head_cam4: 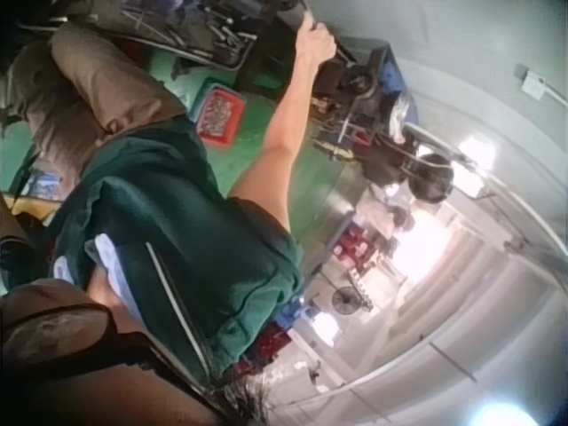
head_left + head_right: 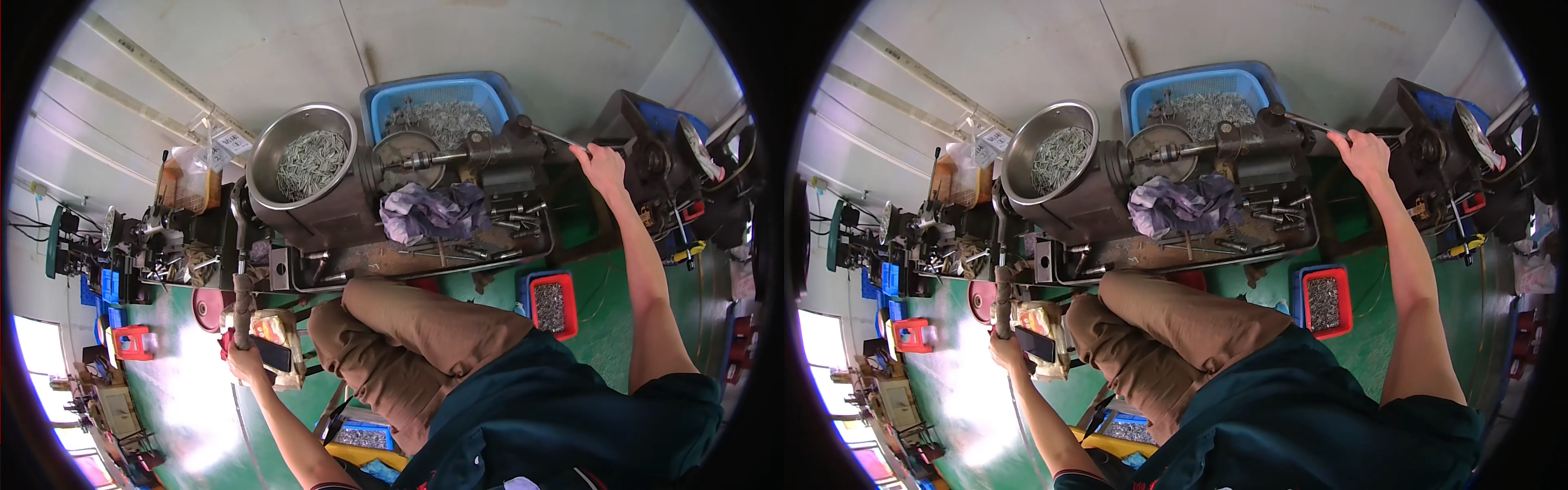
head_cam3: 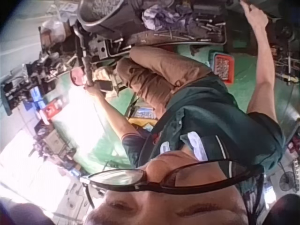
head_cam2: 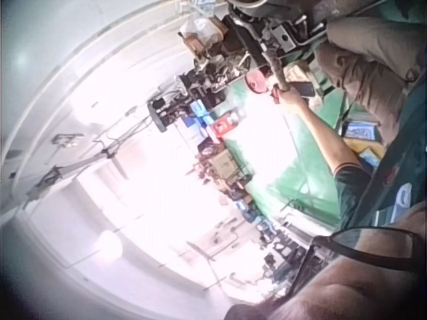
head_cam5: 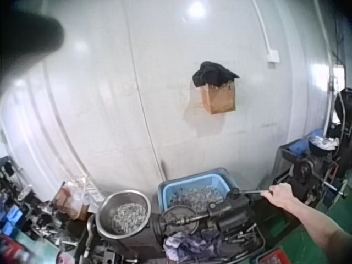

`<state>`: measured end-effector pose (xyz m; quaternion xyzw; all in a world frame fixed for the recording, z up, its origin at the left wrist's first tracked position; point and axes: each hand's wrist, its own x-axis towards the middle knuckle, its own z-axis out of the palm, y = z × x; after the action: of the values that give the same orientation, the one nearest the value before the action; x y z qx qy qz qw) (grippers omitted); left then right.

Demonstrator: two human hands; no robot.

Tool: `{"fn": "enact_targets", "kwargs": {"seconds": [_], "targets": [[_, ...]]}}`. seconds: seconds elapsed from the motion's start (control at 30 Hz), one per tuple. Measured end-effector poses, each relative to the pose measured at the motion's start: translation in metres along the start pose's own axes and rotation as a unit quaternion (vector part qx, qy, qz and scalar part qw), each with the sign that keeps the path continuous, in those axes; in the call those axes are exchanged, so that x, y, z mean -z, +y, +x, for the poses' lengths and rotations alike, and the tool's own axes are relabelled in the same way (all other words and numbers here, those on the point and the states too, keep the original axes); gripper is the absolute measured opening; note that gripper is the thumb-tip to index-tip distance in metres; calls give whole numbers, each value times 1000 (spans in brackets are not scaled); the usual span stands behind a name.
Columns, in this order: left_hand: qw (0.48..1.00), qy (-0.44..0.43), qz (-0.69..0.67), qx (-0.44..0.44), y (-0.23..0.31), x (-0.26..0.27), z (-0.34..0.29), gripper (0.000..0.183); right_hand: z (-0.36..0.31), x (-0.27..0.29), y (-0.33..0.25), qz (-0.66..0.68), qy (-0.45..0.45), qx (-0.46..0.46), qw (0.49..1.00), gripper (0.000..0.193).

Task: The person operates a small industrial machine to process small metal components.

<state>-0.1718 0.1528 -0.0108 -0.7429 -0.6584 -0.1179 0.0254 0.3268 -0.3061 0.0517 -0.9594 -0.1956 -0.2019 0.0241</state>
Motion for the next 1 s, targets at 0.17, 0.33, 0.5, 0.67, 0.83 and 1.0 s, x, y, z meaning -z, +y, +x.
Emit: {"fn": "enact_targets", "kwargs": {"seconds": [0.17,0.33,0.5,0.67,0.83,1.0], "targets": [[1000,16,-6,-6,-3,3,-2,32,-1,2,-4,9,6,15,1000,52],[999,31,-24,-22,-4,-2,-5,30,6,0,1,15,-26,5,1000,46],[999,34,-20,-30,-8,-7,-1,30,50,-29,-13,-44,269,36,961,32],[998,46,-19,-26,-7,-4,1,30,82,-33,-147,177,128,114,969,27],[1000,25,-16,-8,-11,-2,2,28,67,-30,-258,270,-220,235,908,19],[1000,3,-6,19,1,-1,-9,26,62,-58,-279,371,-313,206,850,18]]}}
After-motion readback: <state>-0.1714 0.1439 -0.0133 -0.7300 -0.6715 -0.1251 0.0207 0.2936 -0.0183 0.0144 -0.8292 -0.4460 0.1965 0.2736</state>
